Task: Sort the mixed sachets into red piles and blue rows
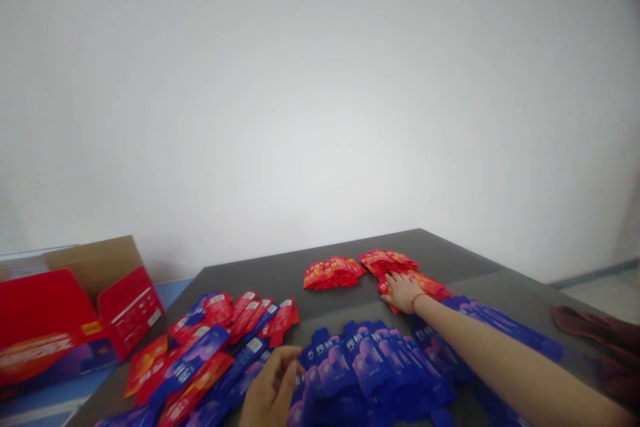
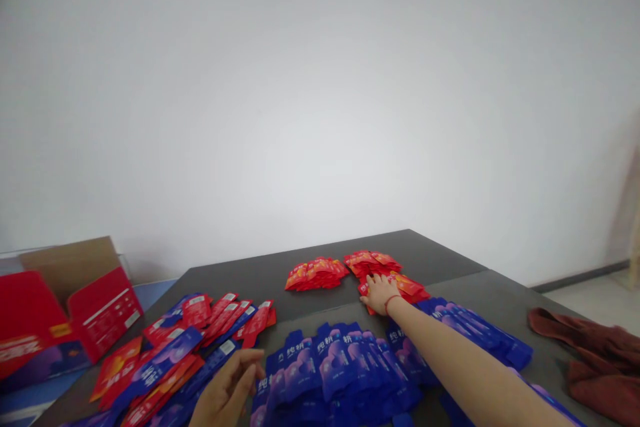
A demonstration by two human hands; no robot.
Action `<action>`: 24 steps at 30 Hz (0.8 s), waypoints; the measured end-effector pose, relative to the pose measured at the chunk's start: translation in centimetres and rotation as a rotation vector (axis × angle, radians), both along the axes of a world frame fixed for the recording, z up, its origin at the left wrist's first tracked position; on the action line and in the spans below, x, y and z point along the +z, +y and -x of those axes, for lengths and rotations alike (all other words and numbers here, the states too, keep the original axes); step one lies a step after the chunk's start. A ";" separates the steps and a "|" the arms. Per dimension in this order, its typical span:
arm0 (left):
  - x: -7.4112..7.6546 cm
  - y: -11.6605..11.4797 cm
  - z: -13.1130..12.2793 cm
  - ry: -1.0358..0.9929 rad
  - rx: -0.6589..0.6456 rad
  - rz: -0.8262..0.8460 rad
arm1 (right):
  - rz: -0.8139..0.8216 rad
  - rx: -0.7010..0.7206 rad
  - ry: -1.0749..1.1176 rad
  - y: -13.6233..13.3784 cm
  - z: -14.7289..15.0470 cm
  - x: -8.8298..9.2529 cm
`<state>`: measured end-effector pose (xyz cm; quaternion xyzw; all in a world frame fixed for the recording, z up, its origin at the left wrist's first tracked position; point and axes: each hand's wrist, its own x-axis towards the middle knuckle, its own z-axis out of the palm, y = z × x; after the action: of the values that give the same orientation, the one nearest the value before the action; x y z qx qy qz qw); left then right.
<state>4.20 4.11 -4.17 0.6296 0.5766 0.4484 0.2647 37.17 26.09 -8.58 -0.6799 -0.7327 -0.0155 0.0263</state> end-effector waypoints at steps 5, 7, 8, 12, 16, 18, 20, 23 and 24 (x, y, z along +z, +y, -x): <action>0.1 3.8 1.5 0.650 0.163 -0.071 | -0.032 0.003 -0.027 -0.8 0.3 0.5; -0.7 5.5 1.6 0.843 0.235 -0.044 | -0.063 0.020 -0.031 -1.5 0.7 1.0; -1.1 6.2 1.6 0.883 0.265 -0.022 | -0.080 0.038 -0.031 -1.9 1.1 1.3; -2.7 8.2 1.6 0.932 0.338 0.036 | -0.131 0.192 -0.007 -4.2 3.2 2.7; -3.2 8.6 1.9 0.958 0.310 0.034 | -0.169 0.396 0.037 -7.4 6.2 4.1; -3.0 8.4 2.1 0.946 0.285 0.024 | -0.190 0.522 0.098 -9.1 7.9 4.5; -2.7 8.1 2.2 0.910 0.270 0.026 | -0.200 0.645 0.181 -10.5 9.7 4.8; -2.0 6.9 2.5 0.809 0.272 0.040 | -0.186 0.764 0.280 -11.9 12.5 5.2; -1.8 6.4 2.6 0.764 0.275 0.042 | -0.181 0.792 0.309 -12.1 13.5 5.3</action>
<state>1.57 10.53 -5.93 0.6624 0.7212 0.2017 -0.0181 23.70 13.99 -3.24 -0.3357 -0.9201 0.0337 0.1991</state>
